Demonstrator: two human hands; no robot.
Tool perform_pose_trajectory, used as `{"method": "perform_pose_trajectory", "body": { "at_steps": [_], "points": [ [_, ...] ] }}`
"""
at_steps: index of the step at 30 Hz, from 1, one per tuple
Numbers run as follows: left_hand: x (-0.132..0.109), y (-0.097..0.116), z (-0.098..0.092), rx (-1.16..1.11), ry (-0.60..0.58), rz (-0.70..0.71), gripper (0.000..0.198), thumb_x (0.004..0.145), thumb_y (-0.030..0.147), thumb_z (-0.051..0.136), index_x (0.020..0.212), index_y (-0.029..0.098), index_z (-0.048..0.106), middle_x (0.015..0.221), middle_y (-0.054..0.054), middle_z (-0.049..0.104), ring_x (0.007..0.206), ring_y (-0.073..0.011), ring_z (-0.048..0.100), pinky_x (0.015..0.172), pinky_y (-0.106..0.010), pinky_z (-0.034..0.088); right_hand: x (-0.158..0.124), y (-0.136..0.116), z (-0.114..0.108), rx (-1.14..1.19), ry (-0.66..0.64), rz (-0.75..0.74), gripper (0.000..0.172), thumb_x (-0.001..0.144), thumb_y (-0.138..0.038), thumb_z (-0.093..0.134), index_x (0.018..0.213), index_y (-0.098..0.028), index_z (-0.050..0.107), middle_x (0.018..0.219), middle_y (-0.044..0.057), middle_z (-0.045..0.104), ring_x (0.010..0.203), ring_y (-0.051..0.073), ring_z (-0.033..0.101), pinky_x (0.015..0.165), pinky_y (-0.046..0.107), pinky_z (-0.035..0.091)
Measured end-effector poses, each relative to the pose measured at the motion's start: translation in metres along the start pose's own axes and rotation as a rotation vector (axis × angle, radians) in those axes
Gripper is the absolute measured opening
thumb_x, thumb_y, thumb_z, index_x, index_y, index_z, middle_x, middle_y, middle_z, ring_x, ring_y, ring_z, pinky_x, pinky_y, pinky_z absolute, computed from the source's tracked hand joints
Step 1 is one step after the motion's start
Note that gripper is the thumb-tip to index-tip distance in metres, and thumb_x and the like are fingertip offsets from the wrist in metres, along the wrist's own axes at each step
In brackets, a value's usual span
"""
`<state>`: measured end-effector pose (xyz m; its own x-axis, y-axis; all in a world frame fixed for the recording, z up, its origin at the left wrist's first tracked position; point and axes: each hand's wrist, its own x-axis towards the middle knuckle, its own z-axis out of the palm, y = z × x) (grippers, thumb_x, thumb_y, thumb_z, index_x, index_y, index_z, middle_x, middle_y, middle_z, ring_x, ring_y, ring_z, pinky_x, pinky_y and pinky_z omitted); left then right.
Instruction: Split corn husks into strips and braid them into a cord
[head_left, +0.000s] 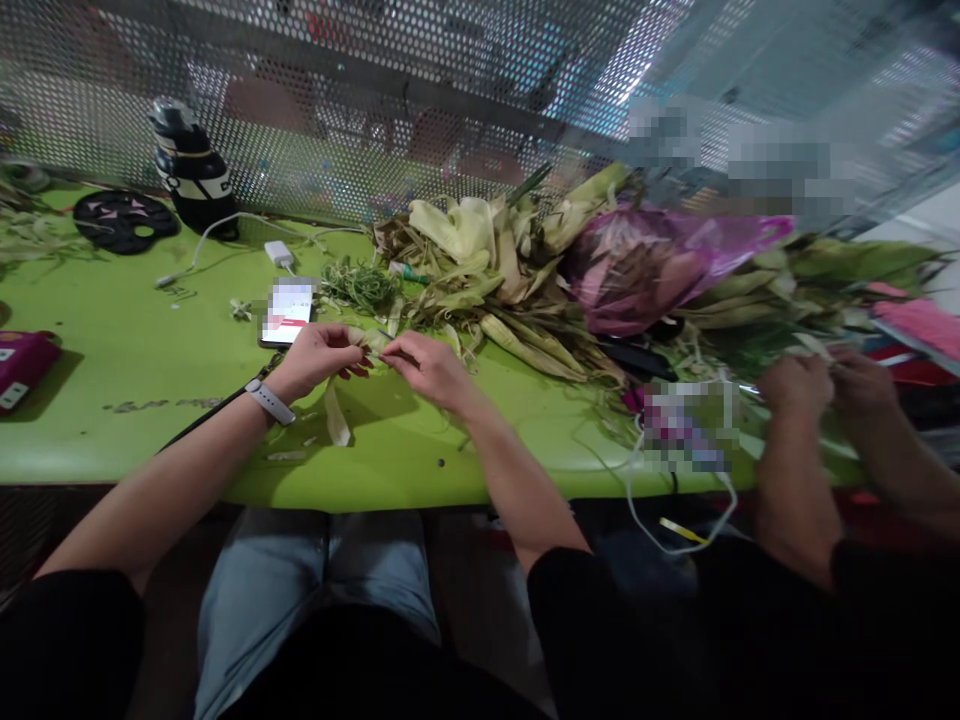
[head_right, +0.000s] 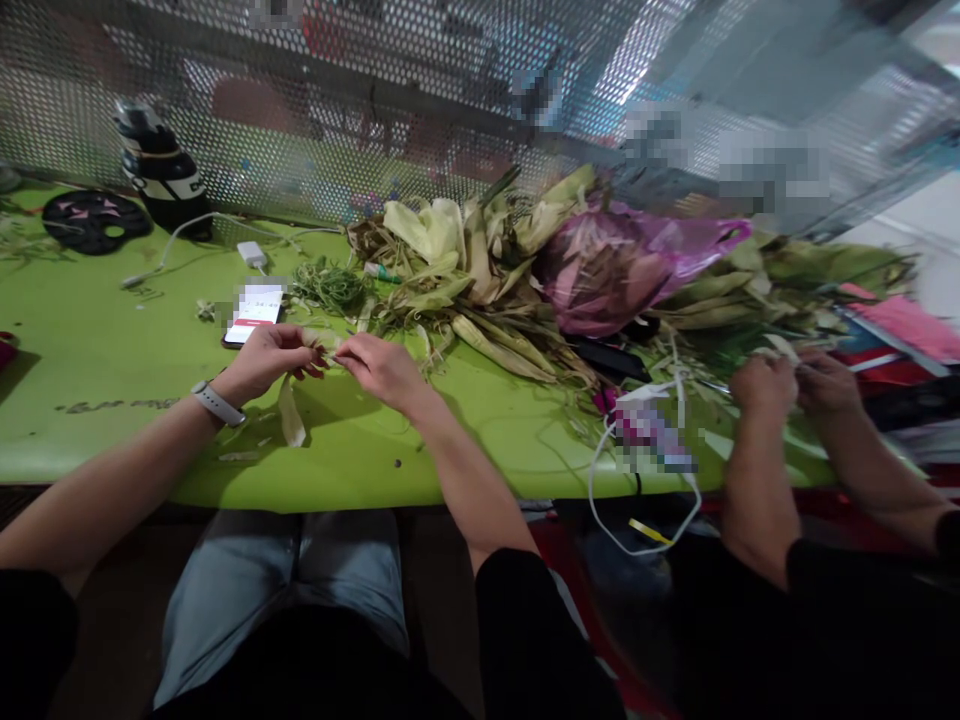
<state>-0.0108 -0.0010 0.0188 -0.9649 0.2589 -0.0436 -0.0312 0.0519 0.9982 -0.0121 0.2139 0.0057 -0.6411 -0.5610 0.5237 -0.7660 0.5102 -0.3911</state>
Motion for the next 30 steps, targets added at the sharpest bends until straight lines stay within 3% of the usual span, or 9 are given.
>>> {"method": "perform_pose_trajectory", "body": {
  "at_steps": [6, 11, 15, 21, 25, 30],
  "points": [
    [0.003, 0.001, -0.007, 0.022, 0.013, 0.055, 0.004, 0.069, 0.013, 0.073, 0.072, 0.013, 0.070, 0.070, -0.008, 0.075, 0.053, -0.0113, 0.066, 0.042, -0.020, 0.035, 0.001, 0.001, -0.008, 0.030, 0.023, 0.082, 0.019, 0.100, -0.034, 0.057, 0.094, -0.020, 0.069, 0.093, 0.007, 0.071, 0.083, 0.018, 0.064, 0.075, 0.031, 0.047],
    [0.008, -0.005, -0.013, -0.035, 0.003, 0.066, 0.006, 0.071, 0.017, 0.075, 0.074, 0.013, 0.071, 0.074, -0.008, 0.075, 0.052, -0.0083, 0.060, 0.047, -0.020, 0.042, 0.002, 0.000, -0.012, 0.082, 0.038, 0.129, 0.016, 0.097, -0.033, 0.060, 0.092, -0.020, 0.067, 0.091, 0.006, 0.071, 0.080, 0.017, 0.063, 0.072, 0.030, 0.048],
    [0.009, -0.008, -0.013, -0.113, -0.074, 0.069, 0.013, 0.081, 0.027, 0.070, 0.084, 0.015, 0.071, 0.081, -0.007, 0.075, 0.059, -0.0099, 0.062, 0.053, -0.021, 0.046, 0.001, -0.001, -0.012, 0.236, -0.003, 0.249, 0.014, 0.093, -0.033, 0.063, 0.093, -0.019, 0.065, 0.088, 0.005, 0.071, 0.078, 0.017, 0.065, 0.072, 0.030, 0.050],
    [0.007, -0.013, -0.006, -0.086, -0.152, 0.104, 0.020, 0.091, 0.034, 0.063, 0.085, 0.017, 0.070, 0.074, -0.003, 0.067, 0.061, -0.0096, 0.057, 0.056, -0.021, 0.042, 0.003, -0.008, 0.001, 0.492, -0.101, 0.425, 0.034, 0.086, -0.048, 0.070, 0.097, -0.019, 0.057, 0.090, 0.006, 0.071, 0.078, 0.017, 0.068, 0.072, 0.032, 0.055],
    [0.007, -0.014, -0.005, -0.097, -0.170, 0.116, 0.019, 0.091, 0.036, 0.064, 0.088, 0.018, 0.069, 0.075, -0.003, 0.064, 0.063, -0.0104, 0.056, 0.059, -0.022, 0.042, 0.005, -0.007, 0.010, 0.484, -0.040, 0.418, 0.038, 0.089, -0.056, 0.065, 0.093, -0.019, 0.057, 0.088, 0.005, 0.069, 0.080, 0.017, 0.066, 0.076, 0.034, 0.053],
    [0.007, -0.014, -0.005, -0.116, -0.184, 0.117, 0.017, 0.088, 0.028, 0.063, 0.099, 0.017, 0.069, 0.089, -0.005, 0.069, 0.070, -0.0115, 0.059, 0.063, -0.023, 0.044, 0.005, 0.000, 0.010, 0.450, -0.015, 0.374, 0.032, 0.092, -0.050, 0.063, 0.097, -0.018, 0.061, 0.094, 0.006, 0.070, 0.084, 0.017, 0.064, 0.080, 0.034, 0.051]
  ]
}}
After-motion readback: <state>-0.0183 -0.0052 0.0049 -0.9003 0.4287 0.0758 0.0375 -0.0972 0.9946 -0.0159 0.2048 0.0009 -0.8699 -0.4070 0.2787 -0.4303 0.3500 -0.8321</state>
